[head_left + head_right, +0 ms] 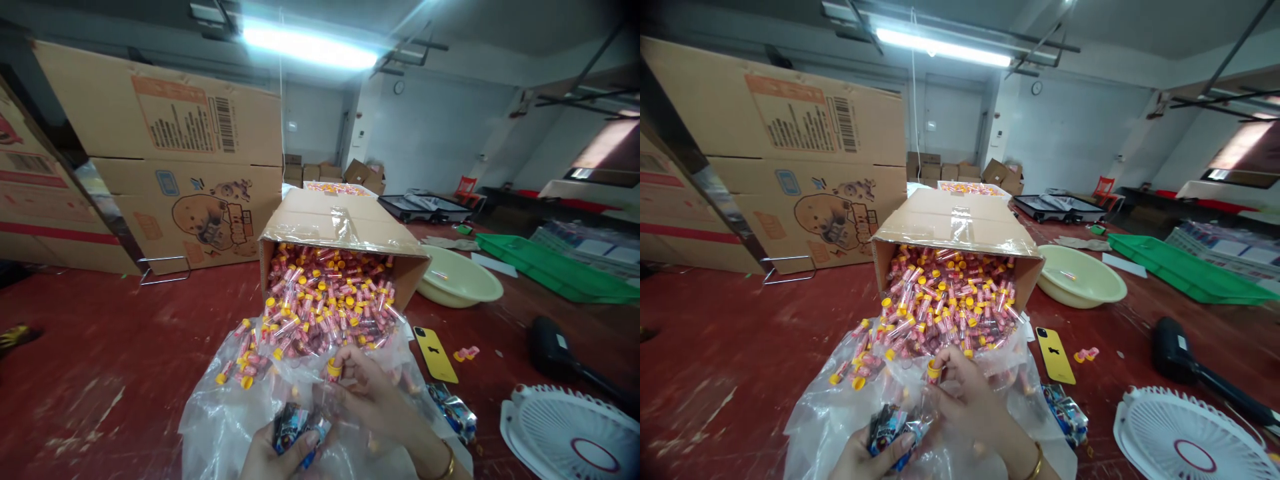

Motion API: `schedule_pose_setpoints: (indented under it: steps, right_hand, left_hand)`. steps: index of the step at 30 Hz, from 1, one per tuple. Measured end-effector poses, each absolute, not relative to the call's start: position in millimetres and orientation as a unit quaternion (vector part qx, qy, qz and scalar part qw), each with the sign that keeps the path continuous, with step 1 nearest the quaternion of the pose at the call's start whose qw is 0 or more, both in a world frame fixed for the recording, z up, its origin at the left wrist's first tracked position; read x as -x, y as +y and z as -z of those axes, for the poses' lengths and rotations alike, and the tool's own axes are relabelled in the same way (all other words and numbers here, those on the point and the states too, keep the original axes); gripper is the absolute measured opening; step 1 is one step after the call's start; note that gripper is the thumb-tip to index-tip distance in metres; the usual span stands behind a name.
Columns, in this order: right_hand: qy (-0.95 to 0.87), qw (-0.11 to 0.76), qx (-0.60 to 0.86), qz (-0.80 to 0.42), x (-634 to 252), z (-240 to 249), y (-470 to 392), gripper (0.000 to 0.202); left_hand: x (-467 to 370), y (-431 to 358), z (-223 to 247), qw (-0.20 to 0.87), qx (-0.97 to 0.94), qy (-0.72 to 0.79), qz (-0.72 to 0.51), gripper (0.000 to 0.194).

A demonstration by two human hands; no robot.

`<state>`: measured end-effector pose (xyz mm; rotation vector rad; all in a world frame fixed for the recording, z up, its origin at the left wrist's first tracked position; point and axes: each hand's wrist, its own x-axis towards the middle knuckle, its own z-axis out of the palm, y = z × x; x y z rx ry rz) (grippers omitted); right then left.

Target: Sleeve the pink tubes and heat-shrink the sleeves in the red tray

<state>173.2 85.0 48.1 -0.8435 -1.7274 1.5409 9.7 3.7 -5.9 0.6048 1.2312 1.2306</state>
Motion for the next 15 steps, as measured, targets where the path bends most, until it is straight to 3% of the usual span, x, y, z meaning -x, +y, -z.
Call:
schedule_pose_setpoints:
  steps: [8,15]
  right_hand:
    - [-0.613,0.376,0.328,-0.612,-172,-45,87,0.029]
    - [-0.588,0.333,0.279,-0.682,-184,-42,76,0.030]
  left_hand:
    - [-13,6,8,0.584,-0.227,0.529,-0.572,0.045]
    - [-11,5,27,0.554,-0.273,0.572,-0.540,0.045]
